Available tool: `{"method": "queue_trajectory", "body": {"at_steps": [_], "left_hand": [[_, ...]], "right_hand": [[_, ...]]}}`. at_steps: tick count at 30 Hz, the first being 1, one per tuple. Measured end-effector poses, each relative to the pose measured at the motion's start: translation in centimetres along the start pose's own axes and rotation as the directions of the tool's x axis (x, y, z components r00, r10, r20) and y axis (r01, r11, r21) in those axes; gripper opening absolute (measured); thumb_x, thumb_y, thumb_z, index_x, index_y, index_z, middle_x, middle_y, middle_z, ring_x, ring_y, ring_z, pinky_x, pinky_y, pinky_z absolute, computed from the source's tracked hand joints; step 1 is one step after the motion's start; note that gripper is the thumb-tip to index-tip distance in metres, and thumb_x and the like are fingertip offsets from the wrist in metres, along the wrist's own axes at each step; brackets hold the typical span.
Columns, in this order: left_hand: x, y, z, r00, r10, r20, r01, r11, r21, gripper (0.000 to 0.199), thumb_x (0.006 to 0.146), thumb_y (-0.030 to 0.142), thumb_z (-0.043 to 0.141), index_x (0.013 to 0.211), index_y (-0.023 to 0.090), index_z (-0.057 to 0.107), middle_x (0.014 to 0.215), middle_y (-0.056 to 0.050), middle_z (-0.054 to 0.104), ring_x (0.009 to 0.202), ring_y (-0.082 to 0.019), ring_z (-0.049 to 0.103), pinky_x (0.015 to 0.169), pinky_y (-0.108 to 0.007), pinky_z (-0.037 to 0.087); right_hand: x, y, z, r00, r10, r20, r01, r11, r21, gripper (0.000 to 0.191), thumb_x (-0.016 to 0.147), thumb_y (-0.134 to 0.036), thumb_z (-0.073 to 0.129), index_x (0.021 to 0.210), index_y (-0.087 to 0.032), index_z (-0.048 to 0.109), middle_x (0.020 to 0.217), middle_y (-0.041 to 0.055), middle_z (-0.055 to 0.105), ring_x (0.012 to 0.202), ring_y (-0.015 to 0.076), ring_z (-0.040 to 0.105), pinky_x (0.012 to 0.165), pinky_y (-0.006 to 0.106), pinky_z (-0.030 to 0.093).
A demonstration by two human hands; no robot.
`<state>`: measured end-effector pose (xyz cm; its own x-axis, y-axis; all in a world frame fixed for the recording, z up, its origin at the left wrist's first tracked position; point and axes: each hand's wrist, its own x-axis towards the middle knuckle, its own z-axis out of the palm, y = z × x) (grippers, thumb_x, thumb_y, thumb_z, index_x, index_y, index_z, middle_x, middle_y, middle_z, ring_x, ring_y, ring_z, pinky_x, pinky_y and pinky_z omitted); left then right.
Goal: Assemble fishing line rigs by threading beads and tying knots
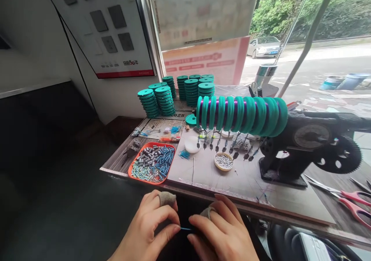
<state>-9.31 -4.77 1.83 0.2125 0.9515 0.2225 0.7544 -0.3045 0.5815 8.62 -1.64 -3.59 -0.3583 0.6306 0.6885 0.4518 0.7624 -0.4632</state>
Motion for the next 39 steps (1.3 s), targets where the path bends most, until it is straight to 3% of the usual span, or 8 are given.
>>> {"method": "queue_trajectory", "body": {"at_steps": [6,9,12,15,18,22,30,39], "left_hand": [[-0.9,-1.2,1.2,0.99,0.028,-0.135,-0.035,0.998,-0.044,0.013,0.082,0.024,0.055,0.069,0.022,0.059,0.075,-0.001,0.062,0.076,-0.017,0.053,0.072,-0.03,0.041],[-1.0,-1.6,1.2,0.991,0.031,-0.13,-0.042,0.996,-0.078,0.019,0.086,0.029,0.049,0.071,0.021,0.058,0.075,-0.001,0.061,0.076,-0.017,0.052,0.073,-0.031,0.04],[0.0,-2.2,-0.6,0.997,-0.009,-0.078,0.006,0.999,-0.037,0.017,0.086,0.026,0.05,0.075,0.021,0.061,0.082,-0.003,0.062,0.083,-0.019,0.053,0.078,-0.033,0.04],[1.9,-3.5,-3.0,0.991,-0.038,-0.13,0.065,0.974,0.215,0.01,0.081,0.016,0.057,0.084,0.021,0.065,0.091,-0.004,0.062,0.091,-0.021,0.052,0.083,-0.038,0.038],[3.8,-5.1,-4.5,0.997,-0.073,-0.003,0.068,0.905,0.42,0.012,0.075,0.012,0.064,0.074,0.023,0.069,0.085,-0.003,0.062,0.089,-0.022,0.053,0.081,-0.039,0.037],[5.2,-5.8,-4.7,0.982,-0.074,0.173,-0.018,0.878,0.478,0.01,0.072,0.015,0.068,0.073,0.025,0.07,0.085,-0.001,0.062,0.09,-0.021,0.053,0.081,-0.039,0.036],[5.7,-5.7,-4.4,0.965,-0.1,0.243,-0.039,0.86,0.509,0.004,0.075,0.016,0.065,0.073,0.019,0.067,0.084,-0.003,0.062,0.091,-0.023,0.052,0.08,-0.038,0.037],[5.5,-5.9,-4.4,0.97,-0.137,0.203,-0.001,0.826,0.564,0.005,0.081,0.017,0.057,0.077,0.017,0.06,0.082,-0.005,0.062,0.086,-0.024,0.053,0.079,-0.039,0.037]], "right_hand": [[2.4,-0.7,-0.8,0.988,-0.125,0.085,0.13,0.99,-0.053,0.027,0.092,-0.027,0.044,0.07,-0.024,0.061,0.051,-0.0051,0.056,0.053,0.012,0.053,0.071,0.026,0.044],[2.6,-0.5,-0.8,0.984,-0.151,0.095,0.156,0.987,-0.047,0.024,0.091,-0.025,0.046,0.071,-0.023,0.06,0.053,-0.0053,0.057,0.055,0.0118,0.054,0.068,0.024,0.043],[1.7,0.0,-0.3,0.994,-0.105,0.035,0.105,0.994,0.0,0.02,0.091,-0.02,0.045,0.077,-0.023,0.059,0.06,-0.0038,0.061,0.061,0.0135,0.054,0.076,0.028,0.041],[1.0,0.4,-0.1,0.996,-0.074,0.057,0.074,0.997,0.013,0.016,0.089,-0.018,0.046,0.082,-0.022,0.059,0.065,-0.0016,0.062,0.065,0.0155,0.055,0.08,0.033,0.041],[1.3,0.4,-0.3,0.996,-0.077,0.051,0.077,0.997,-0.002,0.016,0.089,-0.019,0.046,0.08,-0.022,0.059,0.061,-0.0017,0.061,0.061,0.0148,0.056,0.075,0.031,0.044],[2.7,0.0,-0.8,0.992,-0.125,0.0,0.125,0.992,-0.035,0.019,0.089,-0.02,0.046,0.076,-0.023,0.058,0.055,-0.0039,0.06,0.053,0.0132,0.056,0.065,0.028,0.046],[3.5,-0.4,-1.2,0.987,-0.16,0.007,0.16,0.985,-0.07,0.019,0.088,-0.019,0.047,0.071,-0.023,0.056,0.053,-0.0054,0.059,0.054,0.0113,0.055,0.061,0.023,0.044],[-0.1,0.9,0.4,0.996,-0.064,0.054,0.064,0.998,-0.001,0.014,0.088,-0.016,0.046,0.082,-0.023,0.057,0.064,-0.003,0.061,0.065,0.0157,0.055,0.086,0.036,0.035]]}}
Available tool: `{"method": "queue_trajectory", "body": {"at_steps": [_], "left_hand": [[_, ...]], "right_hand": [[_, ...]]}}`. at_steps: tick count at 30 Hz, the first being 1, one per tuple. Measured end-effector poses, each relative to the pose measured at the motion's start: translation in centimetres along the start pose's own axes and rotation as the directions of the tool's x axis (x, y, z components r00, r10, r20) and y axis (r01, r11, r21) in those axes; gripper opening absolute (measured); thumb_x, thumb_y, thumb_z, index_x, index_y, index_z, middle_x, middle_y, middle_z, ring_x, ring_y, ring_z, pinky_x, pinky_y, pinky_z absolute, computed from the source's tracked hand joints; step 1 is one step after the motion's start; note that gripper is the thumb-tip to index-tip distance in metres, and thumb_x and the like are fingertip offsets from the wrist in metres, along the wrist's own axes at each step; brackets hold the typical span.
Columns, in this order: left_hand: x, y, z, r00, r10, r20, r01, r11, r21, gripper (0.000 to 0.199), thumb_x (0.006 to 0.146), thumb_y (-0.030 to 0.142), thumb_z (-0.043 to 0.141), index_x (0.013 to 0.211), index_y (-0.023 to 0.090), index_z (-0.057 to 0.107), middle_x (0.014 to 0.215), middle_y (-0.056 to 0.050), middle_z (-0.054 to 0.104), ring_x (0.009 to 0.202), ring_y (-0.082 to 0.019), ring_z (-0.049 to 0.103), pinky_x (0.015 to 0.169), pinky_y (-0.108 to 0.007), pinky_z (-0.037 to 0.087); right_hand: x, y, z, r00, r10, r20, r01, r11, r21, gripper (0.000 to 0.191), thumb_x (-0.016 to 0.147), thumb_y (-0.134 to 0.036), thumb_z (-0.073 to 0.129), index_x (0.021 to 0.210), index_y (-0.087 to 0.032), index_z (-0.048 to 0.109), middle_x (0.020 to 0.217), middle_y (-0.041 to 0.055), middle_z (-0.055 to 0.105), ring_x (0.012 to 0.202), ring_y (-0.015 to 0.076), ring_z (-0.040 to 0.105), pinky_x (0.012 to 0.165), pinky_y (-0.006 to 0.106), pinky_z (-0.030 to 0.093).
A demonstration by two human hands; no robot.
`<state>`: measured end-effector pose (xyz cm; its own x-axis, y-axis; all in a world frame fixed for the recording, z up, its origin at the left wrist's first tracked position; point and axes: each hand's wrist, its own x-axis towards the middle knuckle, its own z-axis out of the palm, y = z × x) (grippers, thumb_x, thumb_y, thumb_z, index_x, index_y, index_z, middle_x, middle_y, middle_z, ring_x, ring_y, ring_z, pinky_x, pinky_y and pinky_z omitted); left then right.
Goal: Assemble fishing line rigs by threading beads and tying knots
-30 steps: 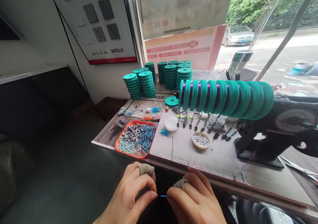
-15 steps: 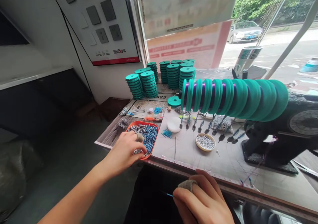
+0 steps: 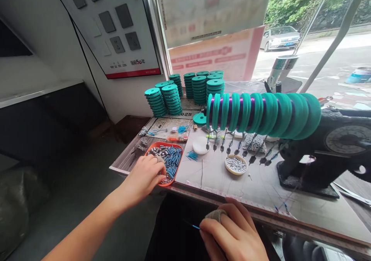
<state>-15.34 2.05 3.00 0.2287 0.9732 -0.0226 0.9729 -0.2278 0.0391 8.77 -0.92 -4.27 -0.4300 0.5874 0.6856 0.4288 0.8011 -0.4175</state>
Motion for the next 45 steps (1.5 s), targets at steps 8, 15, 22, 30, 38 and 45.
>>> {"method": "queue_trajectory", "body": {"at_steps": [8,15,22,30,38,45], "left_hand": [[0.1,0.3,-0.5,1.0,-0.009,-0.023,0.008,0.998,-0.063,0.017,0.081,0.008,0.049,0.075,0.018,0.06,0.07,-0.002,0.063,0.071,-0.019,0.056,0.071,-0.031,0.038],[0.1,-0.3,-0.2,0.993,-0.082,-0.09,0.061,0.974,-0.217,0.014,0.076,0.008,0.059,0.072,0.02,0.065,0.074,-0.001,0.07,0.074,-0.019,0.062,0.073,-0.029,0.042],[-3.1,3.1,-0.2,0.946,-0.312,-0.091,0.138,0.64,-0.756,0.017,0.072,0.013,0.065,0.086,0.022,0.067,0.072,0.003,0.07,0.07,-0.014,0.064,0.068,-0.021,0.048],[-4.9,7.8,3.2,0.891,-0.449,0.061,0.194,0.257,-0.947,0.028,0.064,0.012,0.067,0.09,0.022,0.068,0.066,0.003,0.07,0.063,-0.014,0.063,0.065,-0.021,0.049],[-5.1,8.4,3.9,0.88,-0.473,-0.029,0.164,0.362,-0.918,0.033,0.062,0.01,0.067,0.093,0.022,0.068,0.064,0.003,0.07,0.06,-0.014,0.063,0.062,-0.022,0.049],[-5.1,8.6,4.3,0.875,-0.476,-0.085,0.129,0.4,-0.907,0.033,0.063,0.008,0.067,0.093,0.023,0.067,0.064,0.004,0.07,0.059,-0.013,0.064,0.061,-0.021,0.05]], "right_hand": [[0.1,-0.2,0.0,1.0,0.012,-0.003,-0.012,1.0,0.004,0.013,0.088,-0.017,0.047,0.082,-0.023,0.057,0.062,-0.0024,0.06,0.066,0.0165,0.053,0.084,0.036,0.035],[0.1,-0.2,-0.2,1.0,0.014,-0.018,-0.014,1.0,0.013,0.013,0.087,-0.015,0.047,0.081,-0.022,0.057,0.062,-0.0028,0.06,0.062,0.0149,0.053,0.08,0.033,0.037],[0.5,-1.0,-0.2,0.996,0.005,-0.089,-0.008,0.999,-0.038,0.012,0.085,-0.016,0.049,0.08,-0.022,0.058,0.06,-0.0029,0.061,0.066,0.0163,0.056,0.08,0.032,0.038],[0.6,-1.9,-0.9,0.997,-0.033,-0.063,0.026,0.994,-0.104,0.014,0.08,-0.012,0.053,0.074,-0.023,0.061,0.057,-0.0046,0.06,0.063,0.015,0.056,0.077,0.028,0.04],[0.1,-0.9,-1.6,0.995,-0.059,0.076,0.073,0.978,-0.194,0.011,0.075,-0.016,0.061,0.082,-0.024,0.06,0.066,-0.0055,0.064,0.066,0.0149,0.06,0.085,0.031,0.037],[-0.1,-0.8,-1.6,0.996,-0.053,0.077,0.068,0.977,-0.203,0.011,0.075,-0.017,0.062,0.082,-0.025,0.06,0.067,-0.0056,0.065,0.067,0.0152,0.061,0.085,0.031,0.038]]}}
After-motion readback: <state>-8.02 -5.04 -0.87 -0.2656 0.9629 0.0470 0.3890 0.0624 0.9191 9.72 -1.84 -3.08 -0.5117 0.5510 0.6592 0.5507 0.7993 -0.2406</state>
